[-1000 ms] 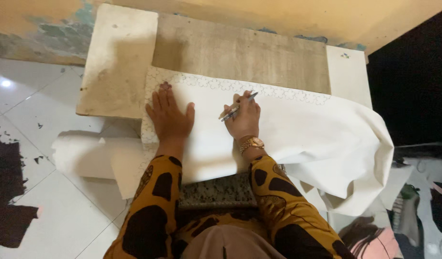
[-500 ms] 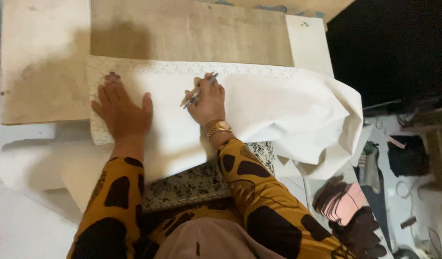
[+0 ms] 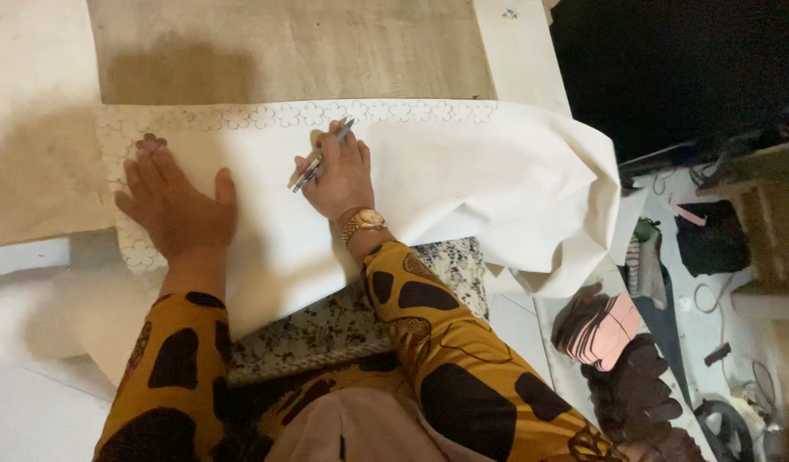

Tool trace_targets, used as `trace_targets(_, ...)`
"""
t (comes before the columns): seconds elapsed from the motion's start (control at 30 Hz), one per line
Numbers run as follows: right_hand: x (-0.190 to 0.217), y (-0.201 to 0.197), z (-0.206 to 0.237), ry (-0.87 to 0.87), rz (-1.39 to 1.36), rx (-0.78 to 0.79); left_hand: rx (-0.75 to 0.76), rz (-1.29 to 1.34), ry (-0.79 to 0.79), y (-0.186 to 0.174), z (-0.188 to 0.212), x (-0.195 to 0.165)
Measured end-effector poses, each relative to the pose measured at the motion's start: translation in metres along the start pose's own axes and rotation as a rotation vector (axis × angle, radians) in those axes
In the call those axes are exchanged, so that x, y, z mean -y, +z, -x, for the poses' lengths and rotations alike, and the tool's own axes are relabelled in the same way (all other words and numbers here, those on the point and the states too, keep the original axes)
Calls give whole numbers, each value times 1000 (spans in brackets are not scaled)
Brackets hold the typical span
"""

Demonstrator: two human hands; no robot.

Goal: The person uses a pen to draw a repeating decorative pattern along the edge of a white fabric laid on a wooden board. They hold the fabric steady with one hand while drawing with the other, occasionally adjusting the fabric's position.

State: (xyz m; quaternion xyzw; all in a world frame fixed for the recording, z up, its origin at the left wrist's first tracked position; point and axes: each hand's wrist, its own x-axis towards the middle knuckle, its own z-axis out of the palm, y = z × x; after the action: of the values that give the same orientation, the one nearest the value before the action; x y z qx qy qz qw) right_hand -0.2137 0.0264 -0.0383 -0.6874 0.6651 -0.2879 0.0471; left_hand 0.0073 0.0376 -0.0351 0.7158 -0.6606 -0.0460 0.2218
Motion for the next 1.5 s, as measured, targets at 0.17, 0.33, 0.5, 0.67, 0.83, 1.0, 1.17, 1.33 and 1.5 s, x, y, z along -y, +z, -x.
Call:
trace_targets(0.17,-4,5,-1,-13,-2,-6,-22,34,-25,5,-1,1)
trace_targets(0.33,-6,9,0,14,10,3,-35,46,-14,4,1,1)
trace_targets(0.5,-7,9,1,-52,-26,-55,11,-6,-49,5,-3,-2)
trace_targets(0.67,-6,10,1,-19,5,-18,31,8,-66,5,-4,-1)
trace_targets(0.83,-2,-1,-5,-2,-23,9,33,49,-104,4,-7,-6)
trace_targets(1.0,4,-7,-7,-14,-42,-7,13,49,-113,3,-9,-8)
trace_targets(1.17,0,-3,-8,-22,-35,-9,-14,-2,-100,6,-11,-7)
trace_targets(1.33,-1,2,-5,-38,-40,-20,23,19,-118,7,-8,-3)
trace_targets(1.5,1,-3,-7,-75,-21,-28,72,12,-143,7,-12,-4)
